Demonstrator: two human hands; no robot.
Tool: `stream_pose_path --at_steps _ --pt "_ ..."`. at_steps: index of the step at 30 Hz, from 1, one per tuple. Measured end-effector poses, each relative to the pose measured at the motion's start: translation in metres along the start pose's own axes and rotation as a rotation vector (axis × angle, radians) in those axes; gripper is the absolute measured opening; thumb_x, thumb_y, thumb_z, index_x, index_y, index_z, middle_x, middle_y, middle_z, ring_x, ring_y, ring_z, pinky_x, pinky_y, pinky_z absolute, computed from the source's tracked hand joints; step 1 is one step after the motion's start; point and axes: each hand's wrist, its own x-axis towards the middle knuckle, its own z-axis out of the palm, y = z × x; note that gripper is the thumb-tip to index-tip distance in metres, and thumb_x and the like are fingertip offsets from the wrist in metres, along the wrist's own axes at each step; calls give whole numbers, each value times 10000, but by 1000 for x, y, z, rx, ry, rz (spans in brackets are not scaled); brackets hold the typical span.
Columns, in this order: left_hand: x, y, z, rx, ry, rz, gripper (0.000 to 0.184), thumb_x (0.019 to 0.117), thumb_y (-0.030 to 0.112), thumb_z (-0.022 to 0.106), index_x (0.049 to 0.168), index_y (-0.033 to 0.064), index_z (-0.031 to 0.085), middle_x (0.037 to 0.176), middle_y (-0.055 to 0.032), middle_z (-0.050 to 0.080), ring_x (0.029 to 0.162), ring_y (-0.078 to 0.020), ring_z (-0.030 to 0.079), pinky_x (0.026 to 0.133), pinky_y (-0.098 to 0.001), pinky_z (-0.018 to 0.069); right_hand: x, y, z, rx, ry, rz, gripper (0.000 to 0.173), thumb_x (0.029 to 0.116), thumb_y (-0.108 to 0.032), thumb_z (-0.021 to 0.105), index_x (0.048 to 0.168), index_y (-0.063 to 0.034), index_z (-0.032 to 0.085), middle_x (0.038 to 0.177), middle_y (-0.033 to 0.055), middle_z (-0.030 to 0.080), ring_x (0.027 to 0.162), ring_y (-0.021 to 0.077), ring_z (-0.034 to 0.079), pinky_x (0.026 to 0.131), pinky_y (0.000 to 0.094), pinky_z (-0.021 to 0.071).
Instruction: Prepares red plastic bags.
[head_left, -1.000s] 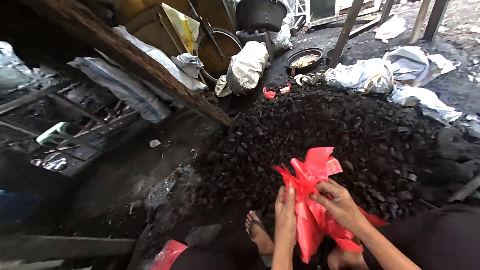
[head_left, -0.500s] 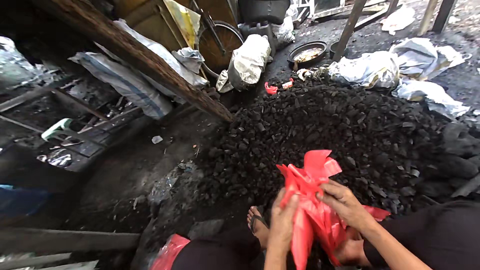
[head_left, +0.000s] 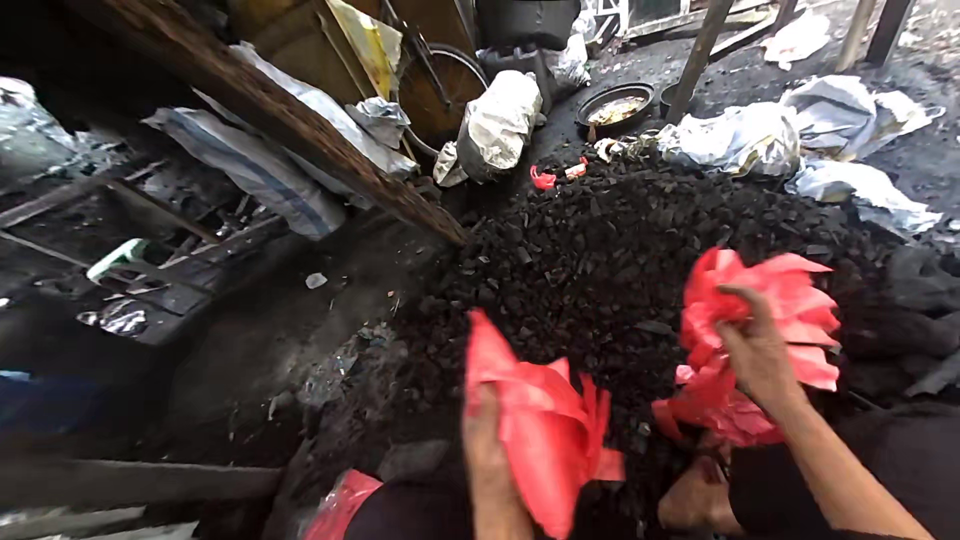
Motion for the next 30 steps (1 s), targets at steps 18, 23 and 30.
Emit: stream_pose_path --at_steps 18,23,30 --pt "-32 -45 34 -35 -227 -275 353 1089 221 380 1199 -16 616 1014 2 723 936 -22 690 886 -219 575 -49 -49 50 294 -412 -108 182 926 -262 707 875 -93 753 979 -31 679 919 -56 619 818 120 527" --pt "-31 -47 32 127 -192 -255 297 1037 233 472 1109 -6 633 928 15 691 855 -7 670 814 -196 571 -53 -46 49 281 -489 -174 295 1037 -219 549 1008 -2 747 1053 55 685 1026 -19 614 935 153 499" --pt "-28 -36 26 508 -301 -312 379 1024 261 515 1226 -42 619 1007 -61 684 908 -33 646 855 -239 541 -51 -49 43 58 -638 -292 354 1061 -270 511 979 -14 742 936 142 659 850 156 653 761 286 554"
